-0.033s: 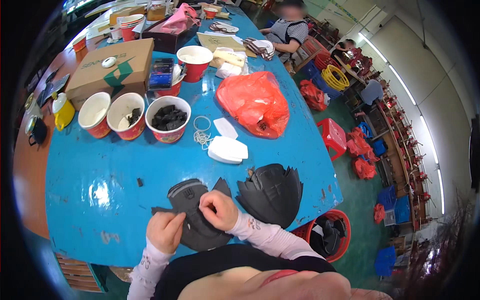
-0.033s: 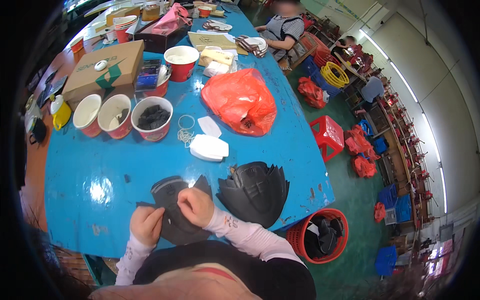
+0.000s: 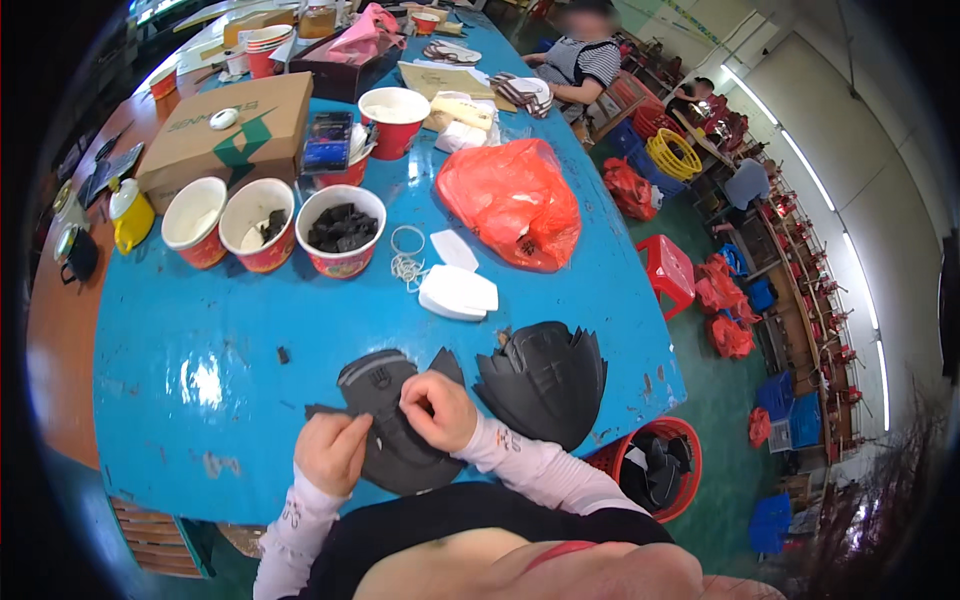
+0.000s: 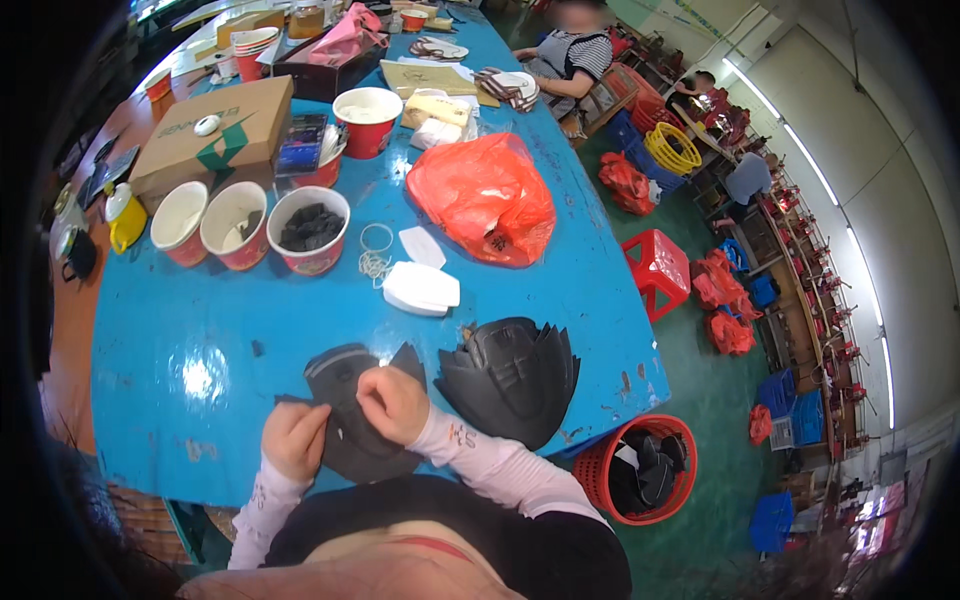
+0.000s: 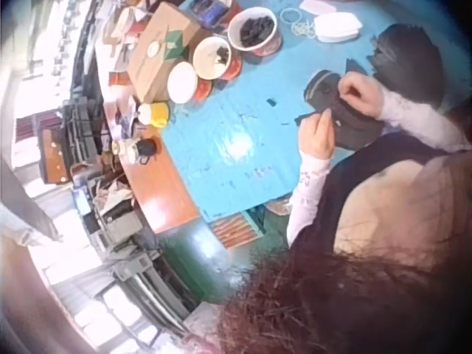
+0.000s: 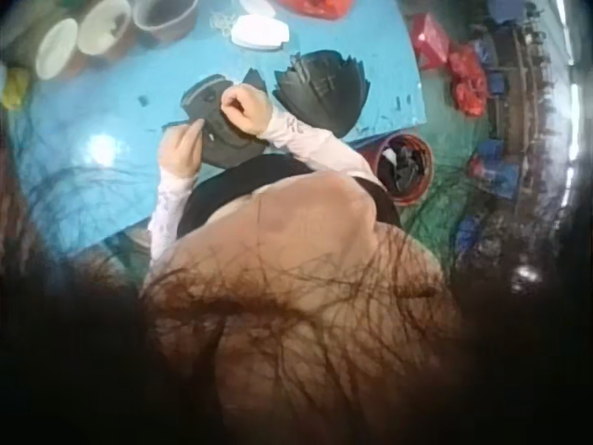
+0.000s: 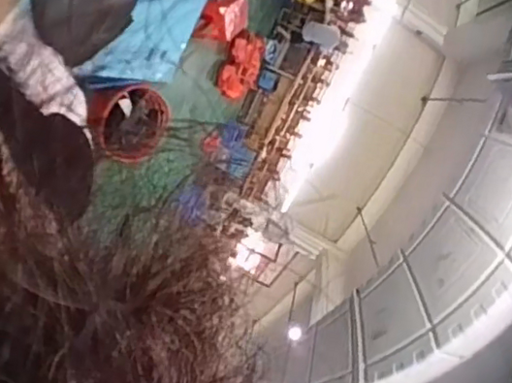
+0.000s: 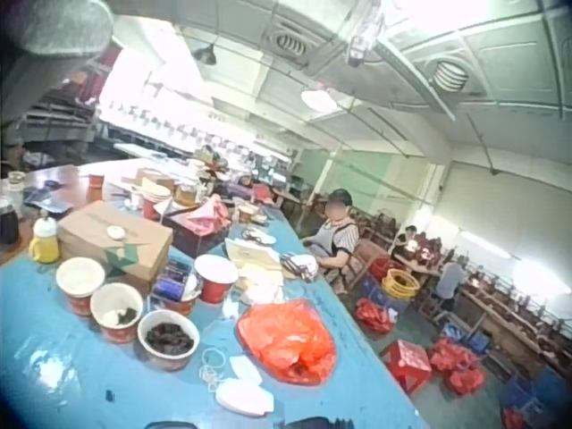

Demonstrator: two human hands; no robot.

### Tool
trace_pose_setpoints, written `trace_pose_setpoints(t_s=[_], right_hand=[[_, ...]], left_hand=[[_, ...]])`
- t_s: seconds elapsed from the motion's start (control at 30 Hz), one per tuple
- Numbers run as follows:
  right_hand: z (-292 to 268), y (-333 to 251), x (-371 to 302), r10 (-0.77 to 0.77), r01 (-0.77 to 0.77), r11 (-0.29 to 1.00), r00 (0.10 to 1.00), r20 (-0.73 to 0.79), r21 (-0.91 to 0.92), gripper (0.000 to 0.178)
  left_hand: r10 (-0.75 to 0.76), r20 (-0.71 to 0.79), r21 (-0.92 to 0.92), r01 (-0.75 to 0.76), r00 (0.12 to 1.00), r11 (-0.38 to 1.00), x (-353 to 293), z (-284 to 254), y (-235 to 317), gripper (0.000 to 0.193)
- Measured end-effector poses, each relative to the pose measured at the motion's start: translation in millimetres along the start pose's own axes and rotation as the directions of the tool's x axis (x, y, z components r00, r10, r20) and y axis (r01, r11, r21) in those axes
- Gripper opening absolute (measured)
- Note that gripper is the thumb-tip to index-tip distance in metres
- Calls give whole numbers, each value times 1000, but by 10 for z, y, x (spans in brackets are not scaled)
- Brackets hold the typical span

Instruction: Attaching small black plastic components to black shoe tongue pieces by hand at a workbench.

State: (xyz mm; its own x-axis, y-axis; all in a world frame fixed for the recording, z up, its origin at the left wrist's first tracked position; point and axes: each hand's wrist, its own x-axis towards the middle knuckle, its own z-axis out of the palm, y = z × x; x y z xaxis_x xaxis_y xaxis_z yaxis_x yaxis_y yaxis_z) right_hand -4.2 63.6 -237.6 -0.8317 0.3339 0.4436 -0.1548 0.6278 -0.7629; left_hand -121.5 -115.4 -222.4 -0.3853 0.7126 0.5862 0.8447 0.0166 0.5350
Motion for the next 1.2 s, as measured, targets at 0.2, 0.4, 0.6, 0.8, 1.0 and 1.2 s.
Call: trace_pose_setpoints(t_s=[0.2,0.4,0.6,0.8,1.0,1.2], right_hand=[[-5,-26,23,-30,30,1000,1000,-3,2,16],[20,14,-2,36,-36,999,999,-14,-38,15],[-67,-75,79,208,-210,977,977,-52,-27,11],[30,8,66,170,-168,984,985,34,-60,15],[34,-3,58,121,-86,982,970,211,-165,18],[74,-11,96,49,4,972,975,217,-237,20]], left_hand=[[-3,-59,56,7,998,998,-53,6,-6,25],[-2,-49,157,10,999,988,-141,24,-21,25],[-56,34,132,51,998,990,-164,3,-78,30],[-41,41,145,35,998,989,-224,85,-163,29],[-32,30,154,27,999,988,-254,67,-145,27],[-24,63,156,14,998,988,-255,106,-151,30]])
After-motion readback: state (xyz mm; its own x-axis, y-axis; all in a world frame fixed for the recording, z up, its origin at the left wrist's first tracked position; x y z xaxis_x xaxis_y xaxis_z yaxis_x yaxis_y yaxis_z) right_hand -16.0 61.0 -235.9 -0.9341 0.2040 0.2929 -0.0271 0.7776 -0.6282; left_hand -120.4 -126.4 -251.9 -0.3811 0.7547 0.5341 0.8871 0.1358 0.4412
